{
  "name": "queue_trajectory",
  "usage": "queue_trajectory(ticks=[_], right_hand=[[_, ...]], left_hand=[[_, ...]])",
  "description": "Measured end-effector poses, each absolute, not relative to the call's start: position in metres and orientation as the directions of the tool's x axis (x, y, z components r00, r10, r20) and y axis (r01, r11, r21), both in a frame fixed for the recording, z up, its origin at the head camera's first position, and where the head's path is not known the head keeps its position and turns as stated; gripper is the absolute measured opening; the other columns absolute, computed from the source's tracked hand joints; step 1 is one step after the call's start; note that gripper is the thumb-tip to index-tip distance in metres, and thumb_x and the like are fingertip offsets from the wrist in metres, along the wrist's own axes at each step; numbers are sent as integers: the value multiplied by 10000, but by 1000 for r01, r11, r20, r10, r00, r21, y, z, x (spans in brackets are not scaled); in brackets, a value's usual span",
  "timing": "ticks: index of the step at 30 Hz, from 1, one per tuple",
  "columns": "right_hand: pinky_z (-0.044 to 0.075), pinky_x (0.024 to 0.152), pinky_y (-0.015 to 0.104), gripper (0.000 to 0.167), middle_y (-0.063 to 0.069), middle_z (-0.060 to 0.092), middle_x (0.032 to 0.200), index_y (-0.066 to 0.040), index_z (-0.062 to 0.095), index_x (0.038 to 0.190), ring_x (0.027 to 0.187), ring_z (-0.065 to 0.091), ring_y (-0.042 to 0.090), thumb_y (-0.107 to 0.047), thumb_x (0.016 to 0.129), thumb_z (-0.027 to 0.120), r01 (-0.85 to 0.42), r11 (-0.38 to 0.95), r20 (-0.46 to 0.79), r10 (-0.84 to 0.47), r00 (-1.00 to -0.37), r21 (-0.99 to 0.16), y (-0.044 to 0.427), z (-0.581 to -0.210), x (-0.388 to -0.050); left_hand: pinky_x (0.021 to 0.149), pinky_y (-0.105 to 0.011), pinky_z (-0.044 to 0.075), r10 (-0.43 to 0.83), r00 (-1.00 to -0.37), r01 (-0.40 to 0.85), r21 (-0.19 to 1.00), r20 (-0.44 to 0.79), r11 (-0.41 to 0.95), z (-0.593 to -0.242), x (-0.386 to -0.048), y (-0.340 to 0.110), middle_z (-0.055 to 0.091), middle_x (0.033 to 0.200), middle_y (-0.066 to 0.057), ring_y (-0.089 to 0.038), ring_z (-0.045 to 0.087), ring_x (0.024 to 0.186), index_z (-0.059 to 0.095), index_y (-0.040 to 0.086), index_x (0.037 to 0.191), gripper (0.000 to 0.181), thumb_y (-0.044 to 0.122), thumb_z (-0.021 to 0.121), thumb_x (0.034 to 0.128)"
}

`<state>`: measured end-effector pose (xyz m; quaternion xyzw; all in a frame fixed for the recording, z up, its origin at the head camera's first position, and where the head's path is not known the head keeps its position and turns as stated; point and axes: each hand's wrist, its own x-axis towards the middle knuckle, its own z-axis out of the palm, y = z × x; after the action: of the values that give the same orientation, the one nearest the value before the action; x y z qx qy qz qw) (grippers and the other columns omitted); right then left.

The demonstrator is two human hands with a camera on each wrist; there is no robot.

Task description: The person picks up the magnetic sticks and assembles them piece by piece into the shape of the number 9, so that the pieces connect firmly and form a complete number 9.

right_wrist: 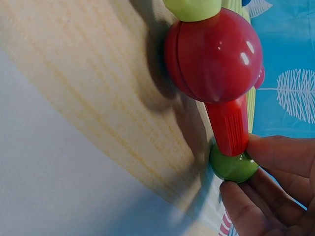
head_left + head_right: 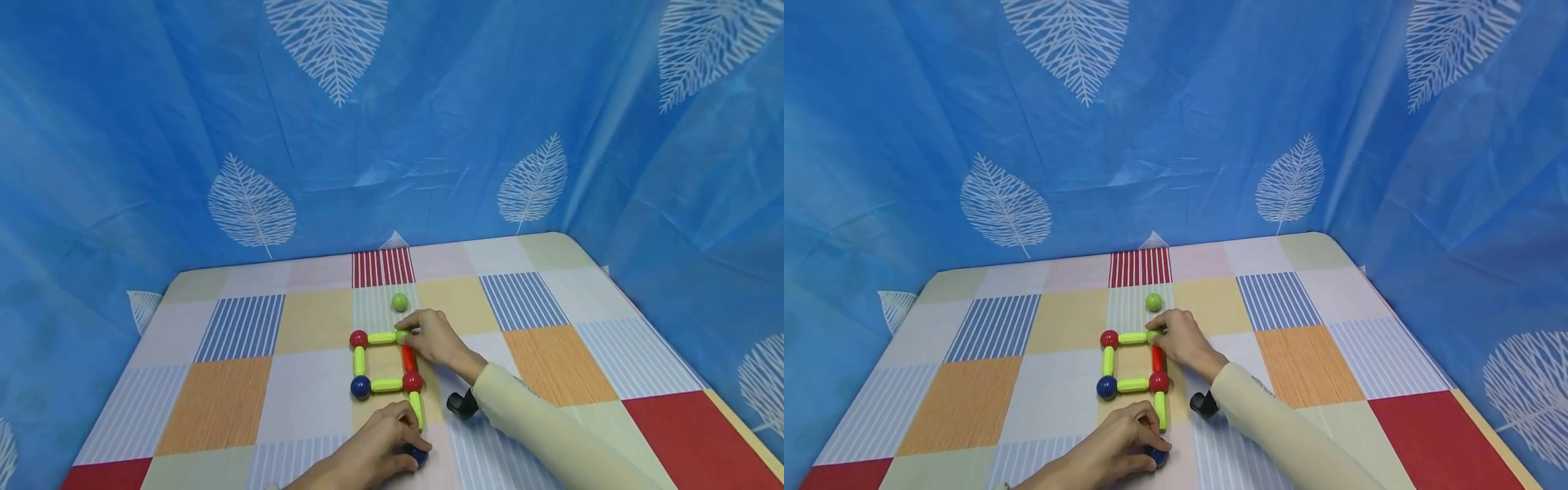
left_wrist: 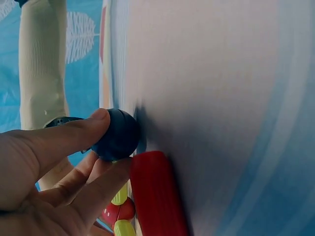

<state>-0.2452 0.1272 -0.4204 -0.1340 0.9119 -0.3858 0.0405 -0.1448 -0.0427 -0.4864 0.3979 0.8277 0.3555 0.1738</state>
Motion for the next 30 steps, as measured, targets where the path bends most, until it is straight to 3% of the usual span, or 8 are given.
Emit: queue_trajectory(ticks=[7,15,30], right_hand=[[513,924,414,198,62,725,1061,-60,769,1043,1072,643,248,-23,851,740,-227,663,43,-282,-959,-713,127,-419,-245],[514,922,409,200,59,722,1071,-62,769,1050,1079,638,247,-21,857,732,-216,673,29,-278,-960,-707,127,-419,-244],[513,927,395,196,44,727,1061,-75,772,1047,1083,636,237,-35,857,739,-190,669,11,-263,-965,-719,126,-417,-245]], left_hand=[[754,-139,435,780,-624,583,696,53,420,-469,-142,-41,521,981,193,56,456,882,775,230,1089,283,195,812,811],[769,-157,439,732,-680,522,678,-36,518,-419,-131,-35,543,942,166,41,457,876,792,167,1035,239,143,815,799],[781,-136,433,736,-673,597,635,65,490,-419,-128,-30,538,979,135,35,461,923,785,150,1051,255,158,812,798]])
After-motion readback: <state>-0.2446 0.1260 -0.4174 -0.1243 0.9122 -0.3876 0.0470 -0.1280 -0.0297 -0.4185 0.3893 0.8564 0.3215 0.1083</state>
